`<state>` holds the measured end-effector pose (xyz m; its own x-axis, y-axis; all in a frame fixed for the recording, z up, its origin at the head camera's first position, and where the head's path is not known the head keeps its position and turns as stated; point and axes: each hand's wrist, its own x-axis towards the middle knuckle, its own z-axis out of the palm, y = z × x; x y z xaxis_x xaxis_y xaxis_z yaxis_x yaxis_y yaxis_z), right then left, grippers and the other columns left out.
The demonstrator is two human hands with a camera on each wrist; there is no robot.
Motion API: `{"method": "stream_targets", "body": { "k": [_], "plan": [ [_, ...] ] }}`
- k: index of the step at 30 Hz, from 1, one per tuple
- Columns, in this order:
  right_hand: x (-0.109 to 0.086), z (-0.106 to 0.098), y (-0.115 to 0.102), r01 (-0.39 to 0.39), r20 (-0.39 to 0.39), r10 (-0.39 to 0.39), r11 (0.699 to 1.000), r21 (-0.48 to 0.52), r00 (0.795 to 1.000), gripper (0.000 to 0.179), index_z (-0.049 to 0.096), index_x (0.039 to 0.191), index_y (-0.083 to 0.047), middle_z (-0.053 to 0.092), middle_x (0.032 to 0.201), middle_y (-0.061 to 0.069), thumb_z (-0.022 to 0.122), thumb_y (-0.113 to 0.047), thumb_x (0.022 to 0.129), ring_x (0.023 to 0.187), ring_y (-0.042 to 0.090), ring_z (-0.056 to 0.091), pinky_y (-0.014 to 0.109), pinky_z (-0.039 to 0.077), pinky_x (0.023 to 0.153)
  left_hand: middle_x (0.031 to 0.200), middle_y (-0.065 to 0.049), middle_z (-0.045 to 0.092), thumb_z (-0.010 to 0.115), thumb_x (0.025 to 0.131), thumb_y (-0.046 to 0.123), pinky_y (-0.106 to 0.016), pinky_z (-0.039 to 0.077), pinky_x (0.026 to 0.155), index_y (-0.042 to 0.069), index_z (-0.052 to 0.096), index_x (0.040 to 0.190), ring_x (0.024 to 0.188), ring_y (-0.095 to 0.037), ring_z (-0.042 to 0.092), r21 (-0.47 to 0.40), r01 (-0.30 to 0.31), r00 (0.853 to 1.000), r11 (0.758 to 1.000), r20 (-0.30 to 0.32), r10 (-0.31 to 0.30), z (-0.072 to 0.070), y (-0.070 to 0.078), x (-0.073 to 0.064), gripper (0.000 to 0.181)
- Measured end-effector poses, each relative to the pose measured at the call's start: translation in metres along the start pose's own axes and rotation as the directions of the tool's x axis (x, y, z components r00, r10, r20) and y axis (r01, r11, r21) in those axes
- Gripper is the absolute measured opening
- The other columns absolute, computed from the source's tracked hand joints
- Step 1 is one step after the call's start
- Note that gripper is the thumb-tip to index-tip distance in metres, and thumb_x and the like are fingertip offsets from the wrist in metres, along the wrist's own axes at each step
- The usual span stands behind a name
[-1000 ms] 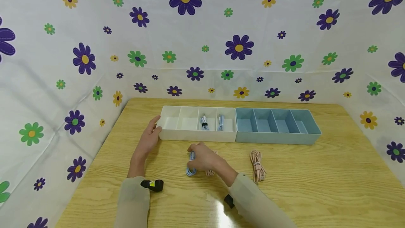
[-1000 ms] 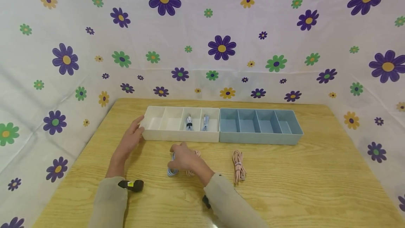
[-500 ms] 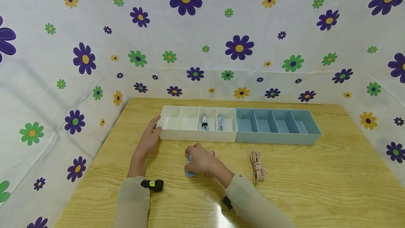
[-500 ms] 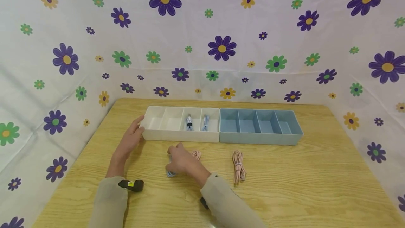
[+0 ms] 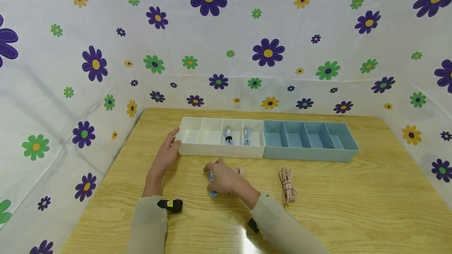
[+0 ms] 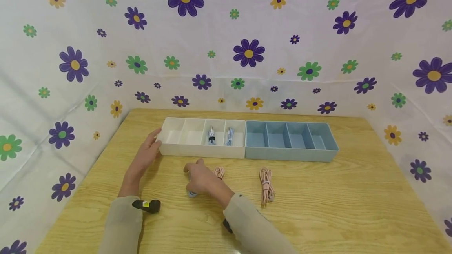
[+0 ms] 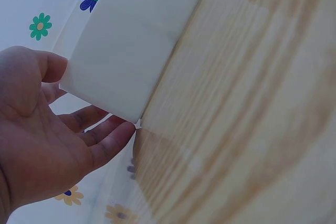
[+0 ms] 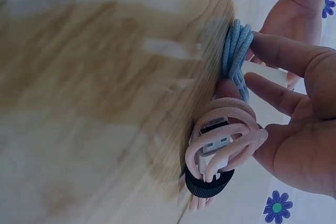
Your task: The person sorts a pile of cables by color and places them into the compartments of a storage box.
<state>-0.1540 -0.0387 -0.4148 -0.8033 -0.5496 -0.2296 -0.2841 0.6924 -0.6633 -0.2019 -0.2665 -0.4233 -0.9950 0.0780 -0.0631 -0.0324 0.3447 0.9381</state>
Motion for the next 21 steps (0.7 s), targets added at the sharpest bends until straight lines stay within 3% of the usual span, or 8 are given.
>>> {"method": "stream_targets", "body": {
  "k": [2,6,14,21],
  "plan": [
    [0.001,-0.001,0.000,-0.003,0.006,0.003,1.000,-0.008,1.000,0.050,0.057,0.135,-0.006,0.045,0.130,0.021,0.071,-0.007,0.087,0.079,0.017,0.050,0.025,0.045,0.059,0.155,-0.029,0.027,0.032,0.108,0.021,-0.050,0.034,0.103,0.013,0.016,0.160,0.134,-0.040,0.036,-0.004,0.002,1.000,1.000,-0.002,-0.002,-0.001,-0.002,0.002,0.055],
    [0.003,-0.002,-0.001,-0.020,0.010,0.020,0.999,-0.025,1.000,0.053,0.057,0.135,-0.006,0.046,0.127,0.019,0.073,-0.006,0.084,0.081,0.018,0.050,0.025,0.046,0.060,0.153,-0.031,0.028,0.032,0.107,0.015,-0.050,0.033,0.104,0.008,0.016,0.160,0.133,-0.041,0.036,-0.016,0.037,0.999,0.999,0.004,-0.037,-0.001,0.013,-0.004,0.055],
    [0.006,0.000,-0.003,-0.027,0.008,0.028,0.999,-0.041,1.000,0.058,0.054,0.138,-0.004,0.043,0.128,0.019,0.073,-0.003,0.083,0.082,0.017,0.050,0.024,0.045,0.060,0.152,-0.029,0.031,0.032,0.108,0.023,-0.052,0.032,0.107,0.017,0.017,0.161,0.134,-0.040,0.037,0.010,0.003,1.000,1.000,-0.014,-0.003,-0.001,-0.010,0.006,0.055],
    [0.007,0.001,-0.006,-0.025,0.005,0.025,0.999,-0.030,1.000,0.059,0.053,0.139,-0.003,0.041,0.125,0.020,0.073,0.002,0.083,0.075,0.015,0.050,0.023,0.043,0.055,0.153,-0.028,0.030,0.034,0.108,0.025,-0.055,0.032,0.107,0.019,0.018,0.160,0.134,-0.042,0.037,0.012,-0.009,1.000,1.000,-0.019,0.010,0.000,-0.014,0.008,0.055]
  ]
}}
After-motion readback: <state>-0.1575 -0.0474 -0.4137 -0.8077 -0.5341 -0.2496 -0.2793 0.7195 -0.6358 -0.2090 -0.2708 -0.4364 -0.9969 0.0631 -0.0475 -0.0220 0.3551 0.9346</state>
